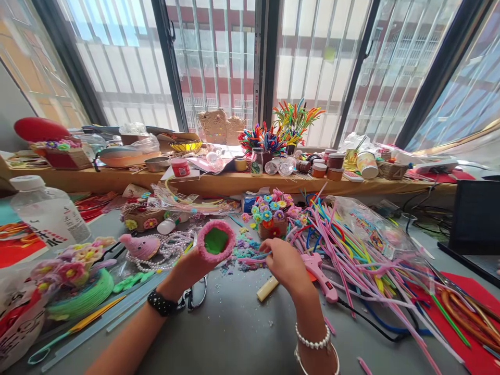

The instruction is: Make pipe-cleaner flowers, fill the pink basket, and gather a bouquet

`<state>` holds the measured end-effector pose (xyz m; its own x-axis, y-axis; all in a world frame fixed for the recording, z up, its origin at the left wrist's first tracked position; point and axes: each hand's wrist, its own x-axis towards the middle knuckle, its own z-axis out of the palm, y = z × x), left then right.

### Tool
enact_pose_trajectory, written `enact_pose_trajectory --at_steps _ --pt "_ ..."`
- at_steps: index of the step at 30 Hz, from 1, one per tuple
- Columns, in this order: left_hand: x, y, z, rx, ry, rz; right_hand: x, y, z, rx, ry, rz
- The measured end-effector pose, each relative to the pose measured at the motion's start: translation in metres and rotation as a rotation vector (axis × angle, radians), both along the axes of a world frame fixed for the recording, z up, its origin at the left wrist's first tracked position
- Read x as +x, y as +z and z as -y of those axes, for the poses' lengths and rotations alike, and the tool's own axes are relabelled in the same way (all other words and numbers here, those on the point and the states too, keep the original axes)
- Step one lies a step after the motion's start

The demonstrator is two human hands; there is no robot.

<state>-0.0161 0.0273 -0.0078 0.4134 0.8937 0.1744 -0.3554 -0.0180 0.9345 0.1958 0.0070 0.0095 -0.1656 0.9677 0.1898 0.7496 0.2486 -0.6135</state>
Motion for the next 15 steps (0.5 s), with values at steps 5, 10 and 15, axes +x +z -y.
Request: enact_pose_trajectory --at_steps 5,10,15 --pt "-0.005 -0.004 0.000 -0.118 0.001 -0.040 0.011 -0.023 0.003 -0.082 -0.006 0.366" --pt "-0.002 0.004 0.005 -0.237 -0.006 0.028 -0.008 -0.029 0.000 -0.157 -0.009 0.458" --pt "0.002 0.014 0.009 -0.280 -0.026 0.002 -0.014 -0.021 -0.004 -0.155 0.068 0.385"
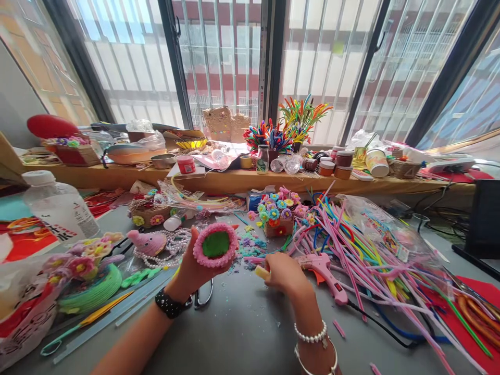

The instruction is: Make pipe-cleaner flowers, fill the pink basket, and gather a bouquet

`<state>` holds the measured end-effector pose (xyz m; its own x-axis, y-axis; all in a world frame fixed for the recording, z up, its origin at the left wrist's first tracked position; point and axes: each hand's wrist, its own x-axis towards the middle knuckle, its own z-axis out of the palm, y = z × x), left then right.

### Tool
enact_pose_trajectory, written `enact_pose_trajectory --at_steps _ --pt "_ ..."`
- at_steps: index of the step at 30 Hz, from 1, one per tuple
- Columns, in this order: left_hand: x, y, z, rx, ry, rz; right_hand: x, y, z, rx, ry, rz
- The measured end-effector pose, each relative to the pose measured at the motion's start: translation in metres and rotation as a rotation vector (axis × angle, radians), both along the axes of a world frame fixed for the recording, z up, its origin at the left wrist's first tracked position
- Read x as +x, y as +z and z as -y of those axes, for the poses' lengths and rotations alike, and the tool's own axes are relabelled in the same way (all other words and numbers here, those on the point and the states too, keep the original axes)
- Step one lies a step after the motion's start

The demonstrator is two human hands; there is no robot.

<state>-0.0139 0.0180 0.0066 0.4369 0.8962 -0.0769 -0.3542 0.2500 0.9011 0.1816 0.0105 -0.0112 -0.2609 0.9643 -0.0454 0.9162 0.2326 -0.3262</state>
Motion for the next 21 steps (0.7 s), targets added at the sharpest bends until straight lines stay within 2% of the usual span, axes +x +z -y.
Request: enact_pose_trajectory --at_steps 4,7,9,15,18,21 --pt "0.002 -0.004 -0.002 0.025 0.051 0.036 -0.001 0.013 -0.002 0.003 0.068 -0.410" --pt "0.002 -0.008 -0.005 0.060 0.087 0.131 -0.004 0.022 -0.002 0.041 0.033 -0.692" --pt "0.003 -0.009 -0.005 0.080 0.090 0.181 -0.006 0.028 -0.001 0.077 0.006 -0.796" --pt "0.005 -0.006 -0.003 0.059 0.110 0.222 -0.010 0.041 0.009 0.360 -0.055 -0.849" --pt "0.009 -0.005 -0.003 -0.034 0.157 0.198 -0.011 0.045 0.015 0.385 -0.031 -0.832" --pt "0.013 -0.005 -0.002 -0.113 0.118 0.200 -0.013 0.047 0.020 0.372 0.032 -0.765"
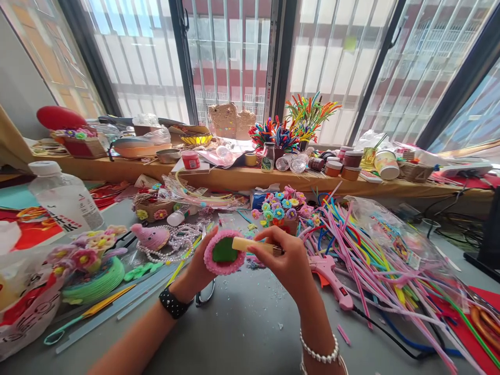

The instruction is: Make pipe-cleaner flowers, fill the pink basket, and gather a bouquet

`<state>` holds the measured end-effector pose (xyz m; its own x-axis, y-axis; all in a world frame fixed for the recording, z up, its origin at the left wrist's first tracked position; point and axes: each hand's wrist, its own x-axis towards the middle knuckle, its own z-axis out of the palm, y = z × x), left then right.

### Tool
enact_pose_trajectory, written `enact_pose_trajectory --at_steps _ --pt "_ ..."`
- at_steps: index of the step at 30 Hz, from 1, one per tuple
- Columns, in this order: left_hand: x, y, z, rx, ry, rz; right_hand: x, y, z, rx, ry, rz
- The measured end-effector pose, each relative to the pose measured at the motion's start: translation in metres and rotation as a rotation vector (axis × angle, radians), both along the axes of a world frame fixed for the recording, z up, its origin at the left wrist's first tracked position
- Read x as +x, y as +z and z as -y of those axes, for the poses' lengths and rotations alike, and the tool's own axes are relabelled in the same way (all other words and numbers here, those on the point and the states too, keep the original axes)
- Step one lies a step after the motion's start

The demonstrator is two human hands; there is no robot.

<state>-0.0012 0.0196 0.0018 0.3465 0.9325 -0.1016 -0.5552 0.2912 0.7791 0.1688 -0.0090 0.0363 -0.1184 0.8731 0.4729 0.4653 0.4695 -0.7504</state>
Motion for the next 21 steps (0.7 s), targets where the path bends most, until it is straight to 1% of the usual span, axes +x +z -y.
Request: enact_pose_trajectory --at_steps 3,7,9,14,18,21 --pt "0.002 0.002 0.003 0.007 -0.016 0.043 -0.005 0.001 0.002 0.050 0.037 0.064" --pt "0.003 0.003 0.004 0.026 0.022 0.076 -0.015 -0.001 0.004 0.105 -0.026 0.066" --pt "0.002 0.002 0.003 0.024 0.042 0.082 -0.019 -0.002 0.004 0.158 -0.044 0.064" --pt "0.000 -0.001 0.003 -0.009 0.063 0.089 -0.023 -0.005 0.004 0.252 -0.020 0.079" --pt "0.001 0.001 0.004 -0.036 0.103 0.113 -0.024 -0.006 0.005 0.311 -0.027 0.166" --pt "0.003 0.001 0.003 0.000 0.137 0.120 -0.028 -0.006 0.007 0.362 -0.045 0.273"
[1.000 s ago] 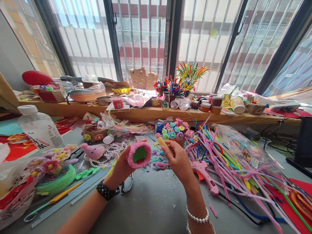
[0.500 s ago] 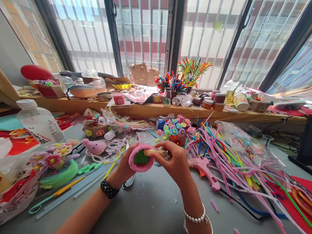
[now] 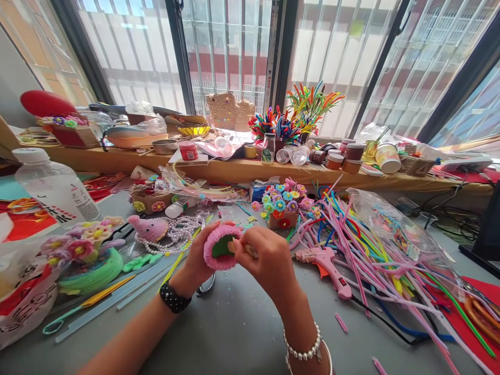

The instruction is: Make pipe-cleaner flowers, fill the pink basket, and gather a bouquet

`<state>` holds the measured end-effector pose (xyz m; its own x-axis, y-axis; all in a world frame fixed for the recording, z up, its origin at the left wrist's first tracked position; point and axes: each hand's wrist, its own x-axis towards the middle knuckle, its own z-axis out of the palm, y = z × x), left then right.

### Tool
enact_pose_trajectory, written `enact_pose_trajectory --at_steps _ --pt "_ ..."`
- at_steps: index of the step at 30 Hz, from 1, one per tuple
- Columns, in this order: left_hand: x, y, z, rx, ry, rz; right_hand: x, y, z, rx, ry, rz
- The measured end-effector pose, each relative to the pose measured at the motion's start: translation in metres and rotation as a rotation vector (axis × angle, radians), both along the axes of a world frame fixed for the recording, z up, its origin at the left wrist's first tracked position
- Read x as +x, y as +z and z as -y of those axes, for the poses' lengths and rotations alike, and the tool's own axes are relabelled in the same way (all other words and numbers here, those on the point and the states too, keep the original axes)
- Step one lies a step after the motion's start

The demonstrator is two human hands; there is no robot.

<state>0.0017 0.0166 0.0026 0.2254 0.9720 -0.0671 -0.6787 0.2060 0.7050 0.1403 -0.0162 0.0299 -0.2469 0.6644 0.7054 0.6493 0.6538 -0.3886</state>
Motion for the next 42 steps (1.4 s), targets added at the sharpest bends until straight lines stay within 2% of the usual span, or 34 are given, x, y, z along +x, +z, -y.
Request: enact_pose_trajectory --at_steps 6,16,20,23,28,33,37,42 --pt "0.001 -0.008 -0.003 0.109 0.150 -0.032 -0.011 -0.002 0.000 -0.031 -0.017 0.142" --pt "0.000 -0.005 -0.002 0.062 0.248 -0.042 -0.016 -0.007 -0.003 -0.158 0.016 0.067" --pt "0.000 -0.006 -0.002 0.059 0.208 -0.020 -0.017 -0.009 -0.005 -0.189 0.040 0.034" --pt "-0.002 -0.004 -0.004 -0.003 0.167 0.002 -0.016 -0.009 -0.008 -0.219 0.075 -0.015" --pt "-0.007 0.002 -0.006 -0.126 -0.034 0.002 -0.008 -0.008 -0.009 -0.258 0.067 -0.176" --pt "-0.007 0.001 -0.006 -0.169 -0.136 0.077 -0.007 -0.008 -0.007 -0.135 0.003 -0.180" --pt "-0.006 -0.003 -0.006 -0.149 -0.114 0.095 -0.014 -0.011 -0.007 -0.083 0.054 -0.058" --pt "-0.007 -0.004 -0.007 -0.145 -0.077 0.096 -0.021 -0.014 -0.009 -0.121 0.090 -0.034"
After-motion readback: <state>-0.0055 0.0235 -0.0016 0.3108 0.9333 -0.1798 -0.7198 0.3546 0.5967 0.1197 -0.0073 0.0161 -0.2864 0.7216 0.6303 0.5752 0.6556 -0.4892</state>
